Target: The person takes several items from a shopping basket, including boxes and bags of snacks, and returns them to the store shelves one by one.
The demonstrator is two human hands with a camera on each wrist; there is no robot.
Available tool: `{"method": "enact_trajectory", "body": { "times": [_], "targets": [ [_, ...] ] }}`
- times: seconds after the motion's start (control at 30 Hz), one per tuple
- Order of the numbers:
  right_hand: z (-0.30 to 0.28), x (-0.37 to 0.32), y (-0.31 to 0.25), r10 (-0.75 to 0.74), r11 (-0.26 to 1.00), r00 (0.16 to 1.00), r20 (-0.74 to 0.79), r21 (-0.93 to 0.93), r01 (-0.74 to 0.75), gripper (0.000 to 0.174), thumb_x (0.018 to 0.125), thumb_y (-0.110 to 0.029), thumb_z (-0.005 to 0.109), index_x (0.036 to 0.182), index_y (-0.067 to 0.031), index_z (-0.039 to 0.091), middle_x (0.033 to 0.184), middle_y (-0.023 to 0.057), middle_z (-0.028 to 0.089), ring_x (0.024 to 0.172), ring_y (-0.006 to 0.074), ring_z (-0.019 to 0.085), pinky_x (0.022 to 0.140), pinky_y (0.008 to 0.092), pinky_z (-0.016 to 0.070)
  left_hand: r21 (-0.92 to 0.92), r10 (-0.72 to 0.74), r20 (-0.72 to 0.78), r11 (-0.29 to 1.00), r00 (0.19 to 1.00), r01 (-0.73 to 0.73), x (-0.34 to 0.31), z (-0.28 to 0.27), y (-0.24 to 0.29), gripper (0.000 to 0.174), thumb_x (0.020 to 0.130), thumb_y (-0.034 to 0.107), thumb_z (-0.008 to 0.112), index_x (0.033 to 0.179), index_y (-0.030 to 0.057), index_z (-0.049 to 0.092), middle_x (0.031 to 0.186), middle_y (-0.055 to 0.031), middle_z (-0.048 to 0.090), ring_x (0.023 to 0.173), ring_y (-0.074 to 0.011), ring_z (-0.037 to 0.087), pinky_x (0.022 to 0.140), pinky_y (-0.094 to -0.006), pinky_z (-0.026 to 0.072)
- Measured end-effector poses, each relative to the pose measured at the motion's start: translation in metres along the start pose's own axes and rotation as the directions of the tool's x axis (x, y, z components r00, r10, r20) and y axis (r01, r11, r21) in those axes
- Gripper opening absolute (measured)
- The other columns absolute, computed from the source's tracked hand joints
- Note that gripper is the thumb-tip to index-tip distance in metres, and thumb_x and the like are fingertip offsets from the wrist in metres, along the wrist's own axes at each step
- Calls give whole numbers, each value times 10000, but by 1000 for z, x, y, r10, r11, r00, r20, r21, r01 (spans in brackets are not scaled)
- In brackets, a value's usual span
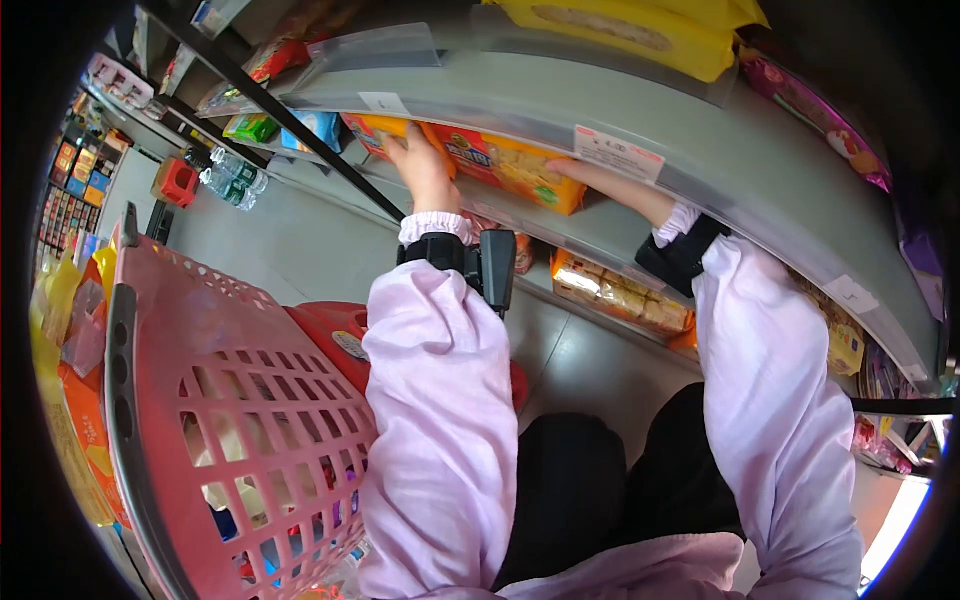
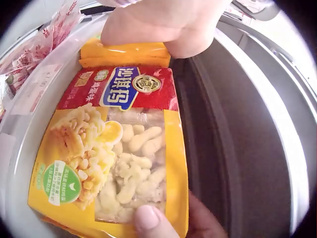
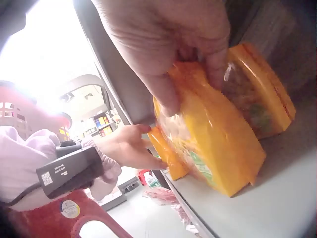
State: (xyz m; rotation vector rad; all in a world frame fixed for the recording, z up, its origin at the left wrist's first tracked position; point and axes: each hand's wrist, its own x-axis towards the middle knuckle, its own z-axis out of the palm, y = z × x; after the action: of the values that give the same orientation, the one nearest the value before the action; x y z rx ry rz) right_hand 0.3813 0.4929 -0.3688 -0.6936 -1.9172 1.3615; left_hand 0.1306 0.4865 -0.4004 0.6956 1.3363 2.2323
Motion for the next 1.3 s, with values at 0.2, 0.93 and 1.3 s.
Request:
{"method": "enact_trajectory", "body": {
  "times": [0.2, 0.93, 1.3],
  "targets": [
    [1, -8, 0, -20, 1000, 1000, 5, -16, 21, 544, 809, -349, 597, 1173, 32, 461, 1147, 94, 520, 1004, 153, 506, 839, 281, 443, 40, 53, -118, 998, 992, -48, -21, 2, -6, 432, 843, 164, 393, 1215, -41, 313, 1156, -145, 451, 1021, -235, 470, 870, -323, 370],
    [9, 19, 17, -19, 998, 994, 105, -58, 25, 651, 759, -385, 645, 1212, 26, 421, 1247, 129, 438, 1132, 183, 412, 946, 296, 354, 340, 175, -72, 930, 982, -141, -43, 17, -25, 829, 712, 226, 603, 1292, -152, 148, 1307, -316, 261, 1234, -395, 254, 1038, -374, 206],
    [15, 27, 20, -26, 997, 993, 111, -69, 34, 667, 753, -390, 650, 1218, 26, 414, 1254, 130, 430, 1142, 188, 402, 957, 301, 341, 416, 195, -122, 900, 973, -128, -45, 27, -20, 723, 766, 192, 625, 1280, -93, 204, 1260, -217, 363, 1140, -294, 387, 964, -343, 300]
  ]
}}
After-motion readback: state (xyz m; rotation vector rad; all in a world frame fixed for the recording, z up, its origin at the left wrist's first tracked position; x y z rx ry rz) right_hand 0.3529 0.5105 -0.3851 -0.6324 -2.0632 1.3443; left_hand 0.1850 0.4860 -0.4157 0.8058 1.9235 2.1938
